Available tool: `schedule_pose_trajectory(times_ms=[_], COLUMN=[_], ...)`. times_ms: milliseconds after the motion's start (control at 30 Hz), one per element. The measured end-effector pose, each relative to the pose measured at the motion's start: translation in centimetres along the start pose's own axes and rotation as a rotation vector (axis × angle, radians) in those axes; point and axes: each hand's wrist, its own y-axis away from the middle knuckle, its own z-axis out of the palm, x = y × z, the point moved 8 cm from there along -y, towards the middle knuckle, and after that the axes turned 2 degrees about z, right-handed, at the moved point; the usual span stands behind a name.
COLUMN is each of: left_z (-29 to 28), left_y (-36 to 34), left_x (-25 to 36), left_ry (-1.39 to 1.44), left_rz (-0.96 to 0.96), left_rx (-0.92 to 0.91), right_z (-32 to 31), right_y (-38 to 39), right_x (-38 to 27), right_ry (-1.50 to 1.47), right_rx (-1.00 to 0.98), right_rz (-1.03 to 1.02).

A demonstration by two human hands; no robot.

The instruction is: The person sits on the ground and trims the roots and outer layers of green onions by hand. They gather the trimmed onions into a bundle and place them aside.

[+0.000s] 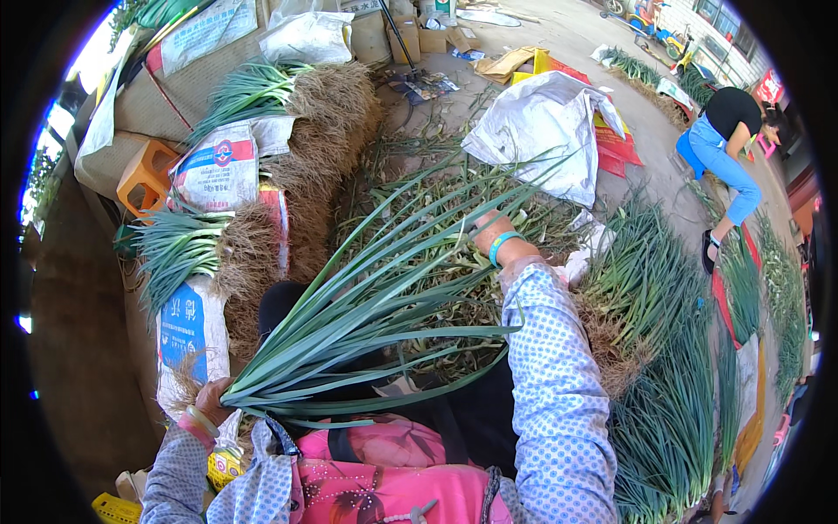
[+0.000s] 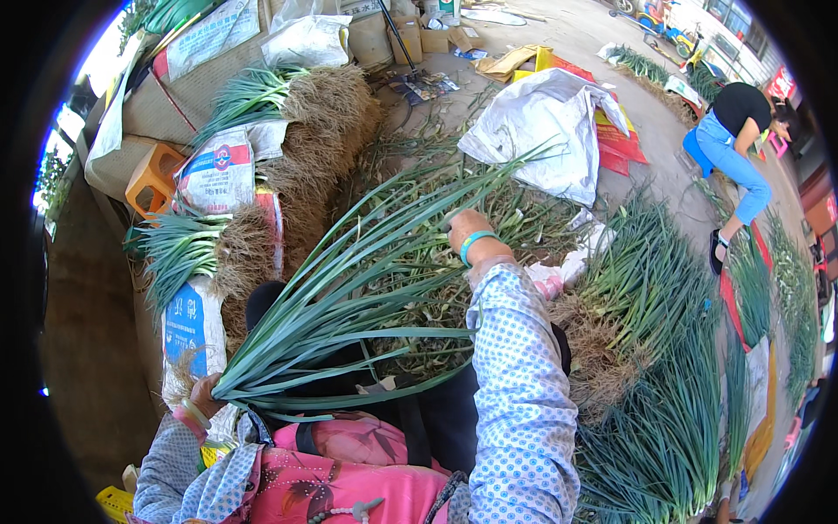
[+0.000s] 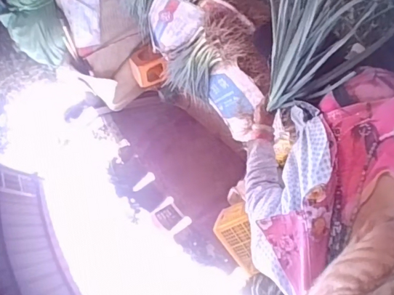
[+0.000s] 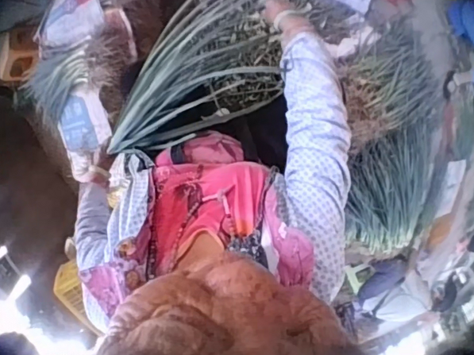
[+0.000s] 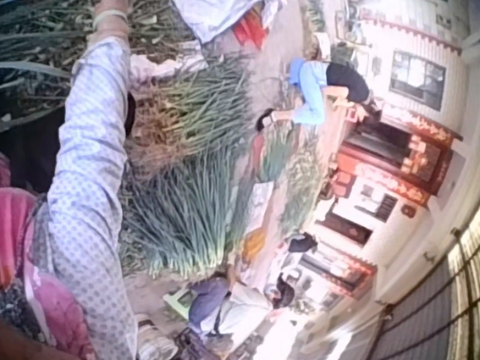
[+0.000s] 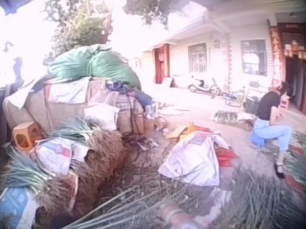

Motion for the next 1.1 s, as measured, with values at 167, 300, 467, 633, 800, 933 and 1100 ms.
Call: schedule_pose_trajectory(times_ms=[167,300,467,633,800,933,1100], left_z=[0.1,0.8,0.6,2.3,3.0,2.7,2.0], left_y=[0.1,0.7,0.5,1.0,0.9,1.0,0.5], left_x=[-0.3,-2.4,-0.3,-3.1,-5.2,-5.4,-4.5], left_ry=[0.041,0.084,0.158,0.432,0.354,0.186,0.091], left_rz=[-0.012,0.008,-0.034,-0.012,-0.063,-0.019,0.03], left_rx=[0.005,0.024,-0.031,-0.044,-0.084,-0.064,-0.042], right_z=[-0.7,-3.2,-5.8,-10.2,-10.9,-11.9,-11.6], right_y=[0.0,0.2,1.7,4.1,4.5,4.8,3.2], right_x=[0.4,1.1,5.5,4.6,7.9,5.1,3.3], right_ry=[-0.071,-0.403,-0.58,-0.442,-0.72,-0.64,-0.429], right_rx=[0.021,0.17,0.353,0.687,0.799,0.852,0.846], right_rz=[0.001,0.0,0.228,0.158,0.205,0.127,0.034])
